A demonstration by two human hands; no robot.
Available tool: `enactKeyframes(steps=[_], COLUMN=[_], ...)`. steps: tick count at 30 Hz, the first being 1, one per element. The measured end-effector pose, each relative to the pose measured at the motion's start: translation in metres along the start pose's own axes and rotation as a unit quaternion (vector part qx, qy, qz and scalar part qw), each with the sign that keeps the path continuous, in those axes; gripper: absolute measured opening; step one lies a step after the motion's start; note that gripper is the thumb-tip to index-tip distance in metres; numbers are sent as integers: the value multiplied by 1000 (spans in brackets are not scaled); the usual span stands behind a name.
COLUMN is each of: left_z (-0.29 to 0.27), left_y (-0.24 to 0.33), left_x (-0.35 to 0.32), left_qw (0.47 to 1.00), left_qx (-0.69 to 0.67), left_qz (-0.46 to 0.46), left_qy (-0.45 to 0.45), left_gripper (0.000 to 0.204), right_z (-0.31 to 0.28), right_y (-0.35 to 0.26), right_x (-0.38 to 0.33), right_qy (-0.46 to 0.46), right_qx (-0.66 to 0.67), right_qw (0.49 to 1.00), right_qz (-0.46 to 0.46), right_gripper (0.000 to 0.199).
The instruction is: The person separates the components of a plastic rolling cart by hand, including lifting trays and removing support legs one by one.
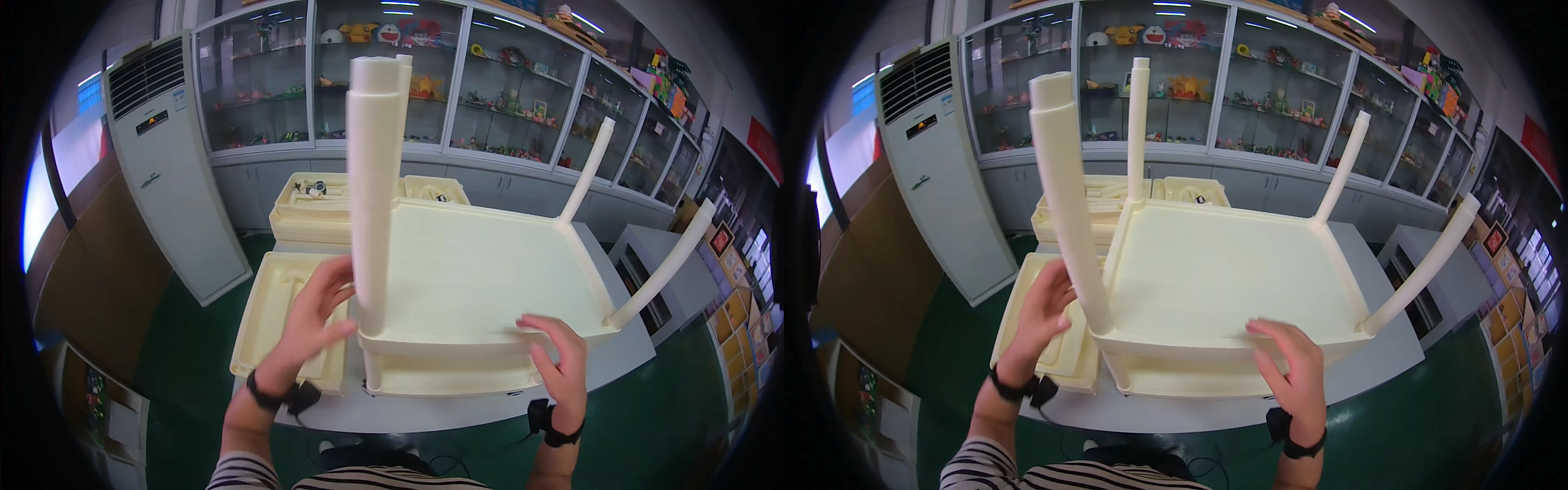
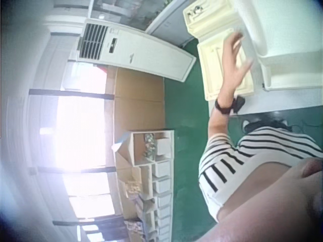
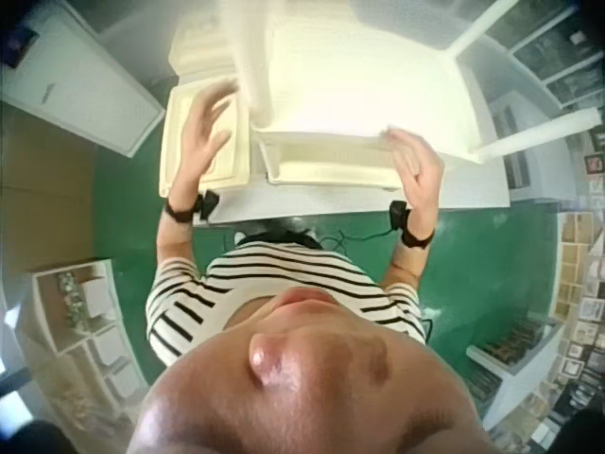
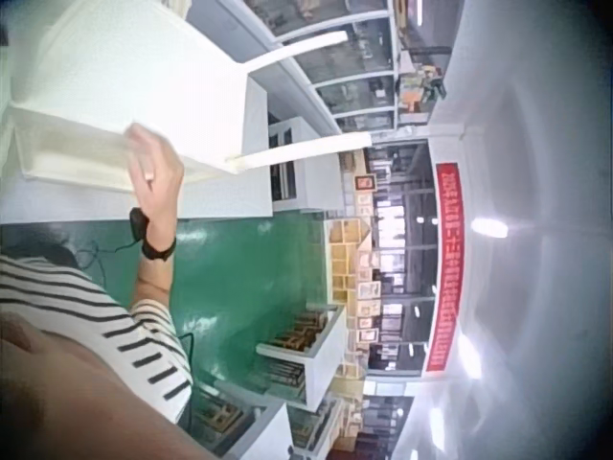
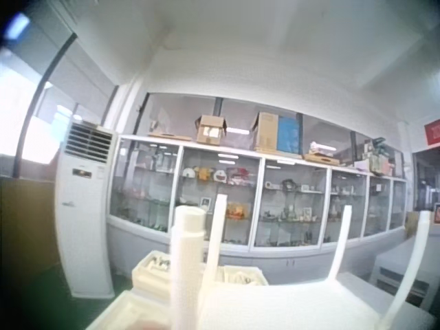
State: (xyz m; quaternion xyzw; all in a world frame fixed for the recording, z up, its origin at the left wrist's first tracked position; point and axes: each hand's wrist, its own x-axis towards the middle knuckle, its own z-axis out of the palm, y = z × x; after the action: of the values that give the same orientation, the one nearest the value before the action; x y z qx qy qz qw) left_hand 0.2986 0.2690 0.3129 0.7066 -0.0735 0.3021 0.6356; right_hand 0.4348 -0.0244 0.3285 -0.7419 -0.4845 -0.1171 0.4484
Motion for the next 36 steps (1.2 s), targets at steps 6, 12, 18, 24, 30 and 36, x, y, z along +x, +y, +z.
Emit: enactKeyframes(steps=[6, 12, 18, 24, 30, 36], left_z=[19, 45, 57, 10, 34, 0], left_y=[-26, -11, -4, -11, 16, 16], left_x=[60, 36, 32, 49, 16, 21], left_qw=[907, 977, 992, 823, 989, 891], left_qx=[-305, -187, -54, -382, -126, -345], left_qz=[-83, -82, -53, -100, -74, -47], left_qy=[-279, -60, 98, -409, -2, -291], left_gripper=[30, 29, 24, 22, 23, 25], right_z=[24, 31, 36, 45, 48, 57], right_y=[53, 56, 63, 47, 42, 24], right_x=[9, 1, -5, -5, -7, -12], right_qy=[8, 63, 78, 78, 88, 86], right_qx=[-250, -299, -309, -281, -279, -257], right_qw=[968, 952, 948, 957, 956, 963], right_qz=[-21, 13, 5, 1, 12, 16], right_gripper=[26, 20, 18, 19, 22, 22])
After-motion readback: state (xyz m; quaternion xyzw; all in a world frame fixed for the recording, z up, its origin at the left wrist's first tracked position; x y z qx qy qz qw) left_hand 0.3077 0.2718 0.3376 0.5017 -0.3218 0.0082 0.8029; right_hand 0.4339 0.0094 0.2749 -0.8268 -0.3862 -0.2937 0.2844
